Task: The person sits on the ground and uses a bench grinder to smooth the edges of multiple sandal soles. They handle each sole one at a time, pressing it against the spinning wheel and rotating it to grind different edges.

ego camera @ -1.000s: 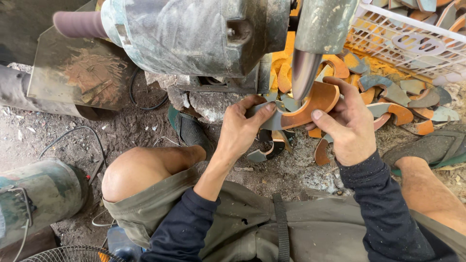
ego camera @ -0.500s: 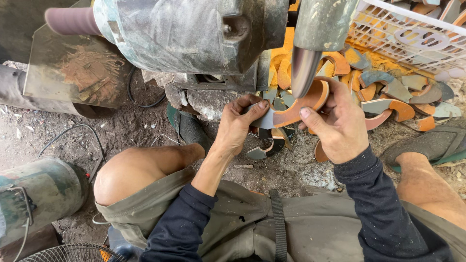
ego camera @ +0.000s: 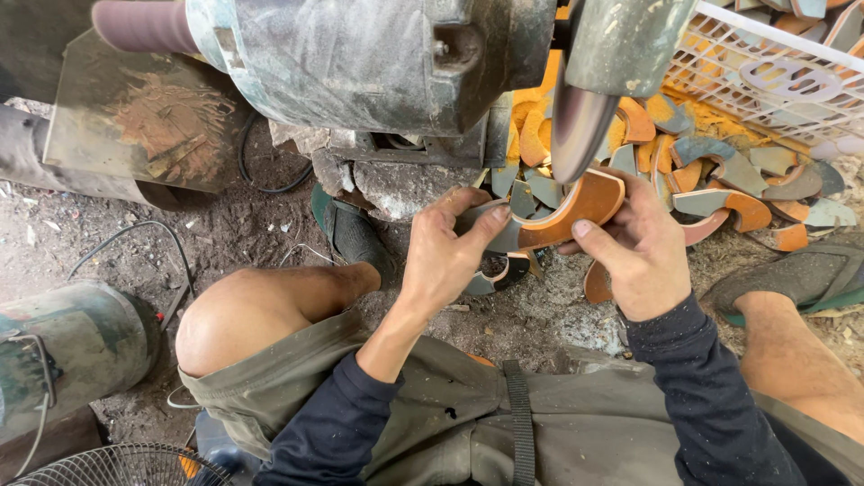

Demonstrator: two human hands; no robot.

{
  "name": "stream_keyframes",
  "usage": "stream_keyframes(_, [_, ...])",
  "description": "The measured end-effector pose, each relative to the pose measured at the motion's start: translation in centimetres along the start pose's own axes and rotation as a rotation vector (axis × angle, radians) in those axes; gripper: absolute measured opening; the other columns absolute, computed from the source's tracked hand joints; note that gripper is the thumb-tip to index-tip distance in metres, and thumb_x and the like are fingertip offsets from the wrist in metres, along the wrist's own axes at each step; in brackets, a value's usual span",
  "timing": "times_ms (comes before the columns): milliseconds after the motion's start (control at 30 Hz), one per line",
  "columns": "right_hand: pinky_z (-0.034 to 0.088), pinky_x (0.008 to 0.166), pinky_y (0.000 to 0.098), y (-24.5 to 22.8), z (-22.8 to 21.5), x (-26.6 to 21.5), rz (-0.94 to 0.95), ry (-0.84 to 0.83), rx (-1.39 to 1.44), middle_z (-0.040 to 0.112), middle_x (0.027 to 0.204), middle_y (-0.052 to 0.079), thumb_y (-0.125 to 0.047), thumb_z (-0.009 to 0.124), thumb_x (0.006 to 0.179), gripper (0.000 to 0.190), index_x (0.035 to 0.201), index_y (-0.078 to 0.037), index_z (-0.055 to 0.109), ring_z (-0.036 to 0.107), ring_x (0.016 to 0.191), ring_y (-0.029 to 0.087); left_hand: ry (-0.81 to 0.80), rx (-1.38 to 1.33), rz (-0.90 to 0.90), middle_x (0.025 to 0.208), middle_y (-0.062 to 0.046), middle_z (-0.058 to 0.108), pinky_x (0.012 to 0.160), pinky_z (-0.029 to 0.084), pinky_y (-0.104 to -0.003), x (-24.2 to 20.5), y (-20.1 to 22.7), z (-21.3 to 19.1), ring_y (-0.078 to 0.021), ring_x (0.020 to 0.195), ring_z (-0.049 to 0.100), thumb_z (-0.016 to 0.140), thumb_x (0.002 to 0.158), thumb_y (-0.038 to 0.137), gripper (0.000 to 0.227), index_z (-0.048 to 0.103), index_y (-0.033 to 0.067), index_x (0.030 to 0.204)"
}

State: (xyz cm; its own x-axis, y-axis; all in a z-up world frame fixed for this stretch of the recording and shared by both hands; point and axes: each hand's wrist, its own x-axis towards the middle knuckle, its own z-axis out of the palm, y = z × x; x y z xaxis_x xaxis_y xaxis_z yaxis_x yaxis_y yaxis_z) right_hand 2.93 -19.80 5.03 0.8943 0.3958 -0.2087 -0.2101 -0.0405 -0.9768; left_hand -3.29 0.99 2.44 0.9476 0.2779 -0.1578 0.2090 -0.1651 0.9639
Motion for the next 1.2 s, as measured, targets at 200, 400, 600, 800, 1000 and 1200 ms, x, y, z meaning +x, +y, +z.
stream_keyframes(200, [0.063,0.083,0.0334,-0.3,-0.3,0.4,-0.007,0.0,0.026,0.065,0.127,0.016,0.001,0.058,0.094,0.056,0.148,0.004,0.042,0.068,0.108,0.022,0.025,-0.035,0.037,0.09,-0.007,0.074,0.074,0.058,-0.028,0.1,1.8,0.2,-0.0123,0.086,0.073,0.073,0.094,0.022,0.029,0.072,-0.0046,0.106])
stream_keyframes(400, [0.062,0.078,0.0319,-0.5,-2.1,1.2,0.048,0.011,-0.049,0.067,0.121,0.014,-0.005,0.059,0.099,0.045,0.141,0.007,0.048,0.069,0.098,0.019,-0.094,-0.059,-0.199,0.077,-0.007,0.071,0.056,0.045,-0.029,1.6,0.9,0.4,-0.0104,0.061,0.055,0.067,0.097,0.028,0.032,0.075,-0.0002,0.11])
stream_keyframes(600, [0.061,0.065,0.0318,0.6,-5.8,2.0,0.239,-0.035,-0.17,0.073,0.1,0.015,-0.013,0.065,0.094,0.045,0.133,0.005,0.055,0.072,0.075,0.02,-0.157,-0.146,-0.22,0.084,-0.008,0.071,0.053,0.047,-0.029,1.5,-0.4,0.5,-0.0121,0.06,0.056,0.069,0.092,0.022,0.036,0.067,-0.0025,0.118])
stream_keyframes(800, [0.06,0.066,0.0357,-3.3,-10.0,1.3,0.191,0.388,-0.047,0.069,0.102,0.022,-0.002,0.061,0.101,0.03,0.125,0.014,0.058,0.07,0.078,0.03,-0.15,0.067,-0.233,0.087,-0.013,0.067,0.059,0.057,-0.031,0.9,-0.7,0.9,-0.0156,0.071,0.062,0.067,0.094,0.026,0.034,0.063,-0.002,0.113])
stream_keyframes(1000, [0.067,0.079,0.0329,-1.9,-14.0,1.5,0.023,0.525,0.147,0.071,0.107,0.018,-0.009,0.053,0.102,0.024,0.122,0.003,0.051,0.078,0.097,0.026,-0.197,0.151,-0.222,0.079,-0.01,0.072,0.062,0.058,-0.031,0.7,-1.3,1.4,-0.0138,0.072,0.069,0.063,0.096,0.03,0.032,0.065,0.0,0.108])
stream_keyframes(1200, [0.057,0.09,0.0453,17.2,-13.4,7.4,0.301,0.326,-0.995,0.076,0.099,0.012,-0.015,0.07,0.094,0.023,0.116,-0.016,0.076,0.074,0.09,0.03,-0.267,0.216,-0.189,0.072,-0.01,0.07,0.06,0.052,-0.032,0.5,-1.2,2.6,-0.0148,0.063,0.068,0.064,0.095,0.026,0.028,0.068,0.0004,0.106])
